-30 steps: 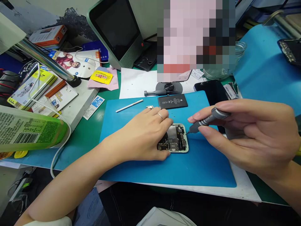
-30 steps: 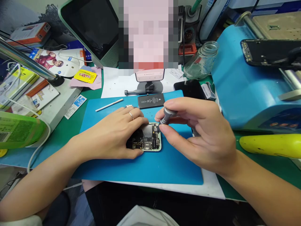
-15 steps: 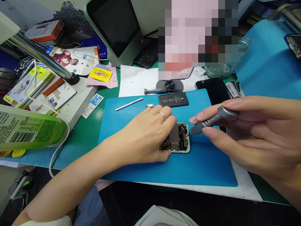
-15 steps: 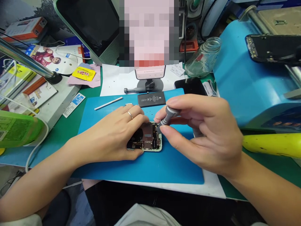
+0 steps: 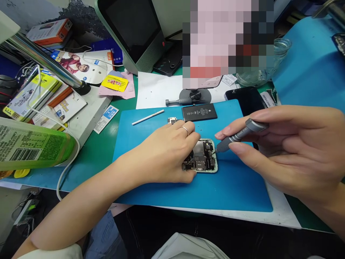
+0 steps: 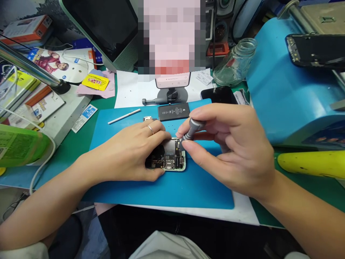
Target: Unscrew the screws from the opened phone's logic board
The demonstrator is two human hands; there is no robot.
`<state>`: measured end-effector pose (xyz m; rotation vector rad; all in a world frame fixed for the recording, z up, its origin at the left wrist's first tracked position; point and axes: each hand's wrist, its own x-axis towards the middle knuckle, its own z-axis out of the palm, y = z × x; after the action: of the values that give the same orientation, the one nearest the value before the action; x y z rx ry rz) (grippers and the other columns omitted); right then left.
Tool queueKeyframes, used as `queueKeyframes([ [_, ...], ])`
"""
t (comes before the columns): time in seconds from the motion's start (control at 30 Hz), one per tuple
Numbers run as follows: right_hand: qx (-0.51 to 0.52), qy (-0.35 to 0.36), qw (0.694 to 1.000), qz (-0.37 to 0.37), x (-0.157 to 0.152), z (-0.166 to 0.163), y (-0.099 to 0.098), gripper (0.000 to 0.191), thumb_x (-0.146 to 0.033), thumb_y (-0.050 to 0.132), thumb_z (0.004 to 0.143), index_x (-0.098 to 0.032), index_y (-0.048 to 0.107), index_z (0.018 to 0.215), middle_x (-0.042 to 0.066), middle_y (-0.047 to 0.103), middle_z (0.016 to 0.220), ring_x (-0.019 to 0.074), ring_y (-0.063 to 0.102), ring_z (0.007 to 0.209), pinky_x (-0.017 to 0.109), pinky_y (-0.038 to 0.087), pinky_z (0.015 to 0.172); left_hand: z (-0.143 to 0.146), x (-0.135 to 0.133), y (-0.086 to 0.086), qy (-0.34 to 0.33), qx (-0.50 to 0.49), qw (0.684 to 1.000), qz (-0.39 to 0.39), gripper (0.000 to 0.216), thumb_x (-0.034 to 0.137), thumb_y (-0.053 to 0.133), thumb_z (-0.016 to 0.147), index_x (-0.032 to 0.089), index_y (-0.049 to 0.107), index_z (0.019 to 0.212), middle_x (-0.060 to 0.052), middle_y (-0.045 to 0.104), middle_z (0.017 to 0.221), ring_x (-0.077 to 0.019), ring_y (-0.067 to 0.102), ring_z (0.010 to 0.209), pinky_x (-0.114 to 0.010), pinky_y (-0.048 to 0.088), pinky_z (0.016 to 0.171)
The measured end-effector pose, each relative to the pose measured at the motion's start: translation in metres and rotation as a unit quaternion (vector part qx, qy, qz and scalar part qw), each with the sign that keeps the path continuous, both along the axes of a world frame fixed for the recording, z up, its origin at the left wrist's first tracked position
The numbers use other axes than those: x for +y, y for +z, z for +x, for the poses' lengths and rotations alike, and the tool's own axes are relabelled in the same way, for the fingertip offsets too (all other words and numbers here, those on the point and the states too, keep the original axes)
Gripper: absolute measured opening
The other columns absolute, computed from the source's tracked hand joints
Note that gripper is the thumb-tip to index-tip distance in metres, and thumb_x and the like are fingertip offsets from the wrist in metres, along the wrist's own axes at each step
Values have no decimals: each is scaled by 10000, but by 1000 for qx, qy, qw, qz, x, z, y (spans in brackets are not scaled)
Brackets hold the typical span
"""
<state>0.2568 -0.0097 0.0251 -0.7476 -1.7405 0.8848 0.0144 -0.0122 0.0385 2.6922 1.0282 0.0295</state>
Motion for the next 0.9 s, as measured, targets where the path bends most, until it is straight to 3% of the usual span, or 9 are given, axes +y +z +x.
queueKeyframes([
  [0.2, -11, 3, 1000, -7, -1, 2, 2, 507, -35, 816, 849, -375, 766, 1222, -15, 802, 977, 175, 827, 836, 269, 737, 690, 1, 0, 0, 3, 4, 1000, -2, 435, 426, 704, 898, 104, 715, 1190, -101, 622, 1065, -299, 623, 992, -437, 521, 906],
  [0.4, -5, 1, 1000, 7, 0, 1, -3, 583, -15, 797, 838, -377, 751, 1294, 2, 792, 1031, 191, 827, 855, 289, 722, 662, 1, 0, 1, -7, 10, 1000, 4, 459, 442, 707, 896, 102, 712, 1203, -109, 625, 1071, -309, 634, 987, -468, 544, 922],
  [0.9, 17, -26, 1000, -5, -4, 2, -1, 515, -76, 839, 875, -417, 783, 1257, -1, 782, 1050, 217, 817, 934, 377, 736, 751, -3, 3, 3, 7, 11, 1000, -9, 395, 428, 690, 907, 125, 694, 1161, -122, 626, 1095, -310, 616, 986, -444, 541, 904],
])
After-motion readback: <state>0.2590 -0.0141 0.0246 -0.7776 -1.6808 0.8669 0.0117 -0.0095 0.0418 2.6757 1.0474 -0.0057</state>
